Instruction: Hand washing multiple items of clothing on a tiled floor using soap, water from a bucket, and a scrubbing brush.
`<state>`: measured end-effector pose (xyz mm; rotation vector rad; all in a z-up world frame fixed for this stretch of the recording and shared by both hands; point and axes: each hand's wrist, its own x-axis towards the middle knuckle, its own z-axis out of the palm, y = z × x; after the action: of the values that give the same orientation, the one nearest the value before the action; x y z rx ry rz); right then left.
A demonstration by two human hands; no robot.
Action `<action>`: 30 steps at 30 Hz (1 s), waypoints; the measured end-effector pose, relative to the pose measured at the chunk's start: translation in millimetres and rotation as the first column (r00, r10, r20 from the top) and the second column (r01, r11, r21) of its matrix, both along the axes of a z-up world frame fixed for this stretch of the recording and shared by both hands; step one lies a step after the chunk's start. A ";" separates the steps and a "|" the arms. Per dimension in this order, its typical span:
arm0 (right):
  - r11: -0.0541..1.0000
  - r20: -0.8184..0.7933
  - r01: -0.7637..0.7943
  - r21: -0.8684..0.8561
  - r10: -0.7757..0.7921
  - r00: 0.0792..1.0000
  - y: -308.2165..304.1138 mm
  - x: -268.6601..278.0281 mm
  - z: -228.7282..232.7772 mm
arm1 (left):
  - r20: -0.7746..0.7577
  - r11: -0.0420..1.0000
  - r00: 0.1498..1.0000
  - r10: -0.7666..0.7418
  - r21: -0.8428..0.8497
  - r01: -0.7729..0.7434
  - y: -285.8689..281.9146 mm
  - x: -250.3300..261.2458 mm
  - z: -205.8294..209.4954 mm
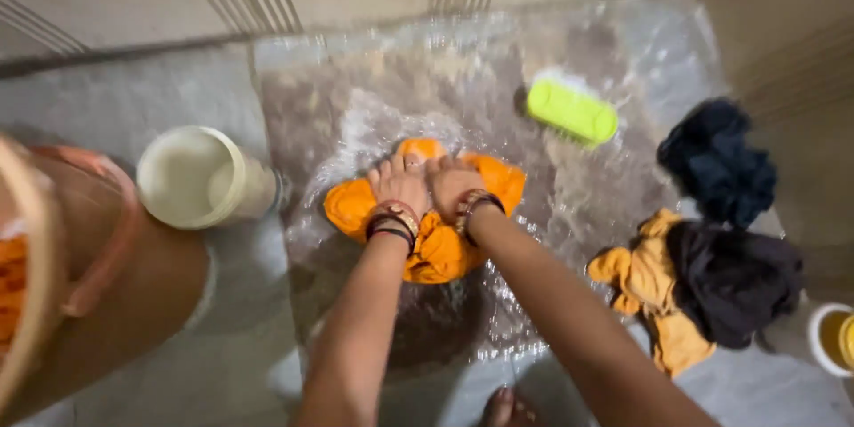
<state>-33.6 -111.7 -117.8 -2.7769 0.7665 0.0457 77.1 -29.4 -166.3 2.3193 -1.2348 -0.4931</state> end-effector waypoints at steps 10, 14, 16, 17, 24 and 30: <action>0.948 0.343 0.306 0.086 -0.316 0.885 112.5 -93.8 7.4 | -0.033 0.973 0.994 0.103 -0.202 -0.108 129.4 -77.9 47.3; 0.957 0.445 0.269 0.106 -0.288 0.848 123.9 -95.8 -34.1 | 0.116 0.833 0.970 0.216 -0.539 -0.121 139.2 -99.1 -4.6; 0.961 0.388 0.276 -0.005 -0.252 0.886 49.7 -39.2 -72.6 | 0.060 0.894 0.975 0.214 -0.414 -0.170 61.4 -39.9 -48.5; 0.951 0.298 0.293 -0.097 -0.253 0.920 28.6 -22.8 -82.8 | -0.018 0.949 0.980 0.199 -0.247 -0.197 38.1 -21.6 -61.4; 0.807 -0.278 0.571 0.150 -0.520 0.808 -1.7 43.0 79.0 | 0.132 0.939 0.991 0.037 0.334 -0.080 -0.1 39.3 131.4; 0.955 0.618 0.251 0.159 -0.295 0.729 104.2 -92.6 0.5 | -0.185 0.797 0.953 0.240 -0.523 -0.302 109.4 -83.1 74.7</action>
<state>-126.2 -7.5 -117.2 -2.3235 0.9317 -0.8711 -6.0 80.1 -91.7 1.8953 -0.8252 -0.1325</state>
